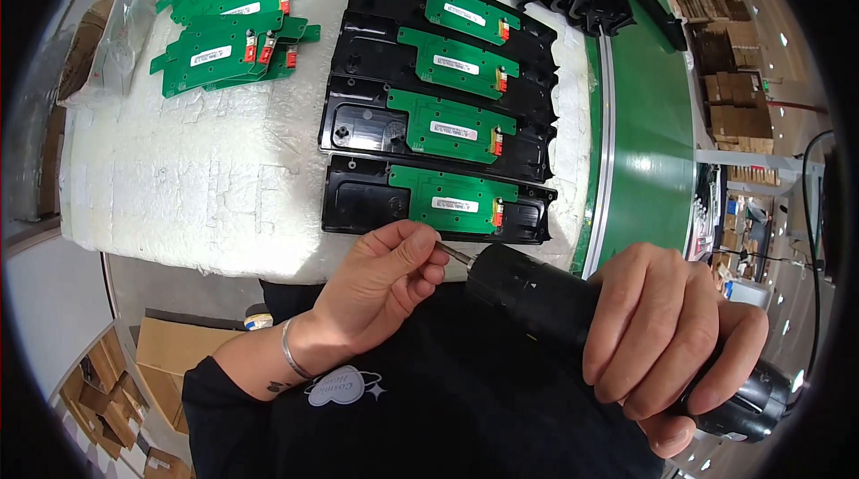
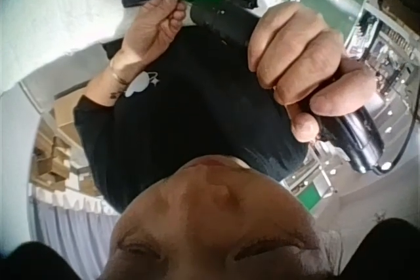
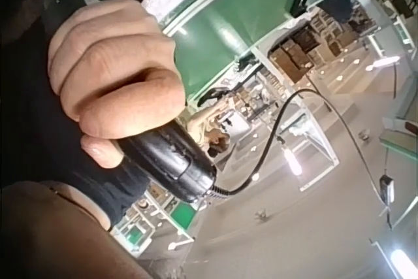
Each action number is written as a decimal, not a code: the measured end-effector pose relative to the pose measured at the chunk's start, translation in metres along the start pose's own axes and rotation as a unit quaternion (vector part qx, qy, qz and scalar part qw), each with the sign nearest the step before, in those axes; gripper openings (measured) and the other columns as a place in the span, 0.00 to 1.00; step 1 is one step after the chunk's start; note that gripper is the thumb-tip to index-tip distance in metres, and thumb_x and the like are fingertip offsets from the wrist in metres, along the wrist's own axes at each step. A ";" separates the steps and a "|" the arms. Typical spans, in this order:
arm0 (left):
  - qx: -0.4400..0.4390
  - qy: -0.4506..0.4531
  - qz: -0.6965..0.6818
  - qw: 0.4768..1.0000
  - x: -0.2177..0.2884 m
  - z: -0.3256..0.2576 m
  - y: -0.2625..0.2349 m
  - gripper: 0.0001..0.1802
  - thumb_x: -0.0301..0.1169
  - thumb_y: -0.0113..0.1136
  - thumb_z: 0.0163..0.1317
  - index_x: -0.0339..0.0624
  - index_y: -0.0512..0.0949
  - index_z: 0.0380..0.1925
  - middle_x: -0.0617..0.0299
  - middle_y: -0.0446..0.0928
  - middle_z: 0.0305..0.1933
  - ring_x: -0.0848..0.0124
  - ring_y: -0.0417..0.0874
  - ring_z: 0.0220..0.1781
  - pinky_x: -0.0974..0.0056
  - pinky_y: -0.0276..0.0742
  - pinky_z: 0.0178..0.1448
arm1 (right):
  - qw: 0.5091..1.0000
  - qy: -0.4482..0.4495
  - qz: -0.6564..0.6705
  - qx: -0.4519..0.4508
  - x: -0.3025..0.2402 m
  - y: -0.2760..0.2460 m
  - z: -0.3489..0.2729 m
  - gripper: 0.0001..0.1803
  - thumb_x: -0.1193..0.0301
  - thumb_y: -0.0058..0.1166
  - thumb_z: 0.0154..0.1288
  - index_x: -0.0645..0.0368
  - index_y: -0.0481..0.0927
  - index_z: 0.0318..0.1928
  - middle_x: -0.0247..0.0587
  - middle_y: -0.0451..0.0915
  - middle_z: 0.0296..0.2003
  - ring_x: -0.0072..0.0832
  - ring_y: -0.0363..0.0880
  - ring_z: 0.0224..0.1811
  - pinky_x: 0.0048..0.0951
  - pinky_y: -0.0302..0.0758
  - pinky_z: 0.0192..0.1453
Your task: Assembling circuit boards into plastic housings and securing them with screws using an electric screwdriver.
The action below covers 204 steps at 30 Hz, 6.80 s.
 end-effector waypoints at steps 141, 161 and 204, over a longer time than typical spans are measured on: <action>0.043 0.042 0.078 0.995 0.020 -0.012 -0.016 0.08 0.27 0.56 0.59 0.36 0.74 0.37 0.60 0.76 0.33 0.75 0.78 0.34 0.73 0.76 0.38 | 0.958 0.215 -0.090 0.170 0.111 -0.029 0.004 0.15 0.69 0.53 0.50 0.57 0.62 0.35 0.31 0.65 0.16 0.20 0.61 0.14 0.23 0.60 0.19; -0.040 -0.008 0.013 0.999 -0.005 -0.004 0.001 0.14 0.36 0.48 0.65 0.35 0.72 0.40 0.57 0.77 0.36 0.71 0.79 0.36 0.71 0.75 0.41 | 0.998 0.028 0.014 0.063 0.024 -0.011 -0.002 0.16 0.73 0.62 0.51 0.55 0.65 0.33 0.31 0.75 0.16 0.18 0.74 0.16 0.16 0.73 0.20; -0.097 -0.062 -0.012 0.993 -0.016 0.000 0.022 0.15 0.35 0.48 0.65 0.37 0.70 0.46 0.59 0.73 0.44 0.72 0.74 0.46 0.69 0.71 0.50 | 0.997 0.007 -0.022 0.079 0.004 -0.016 -0.008 0.16 0.74 0.60 0.50 0.55 0.65 0.34 0.31 0.75 0.17 0.17 0.74 0.16 0.15 0.72 0.21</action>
Point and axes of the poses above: each hand's wrist, its own z-axis towards the middle knuckle, its own y-axis out of the palm, x = y × z, the point moved 10 cm from there along z, towards the middle knuckle
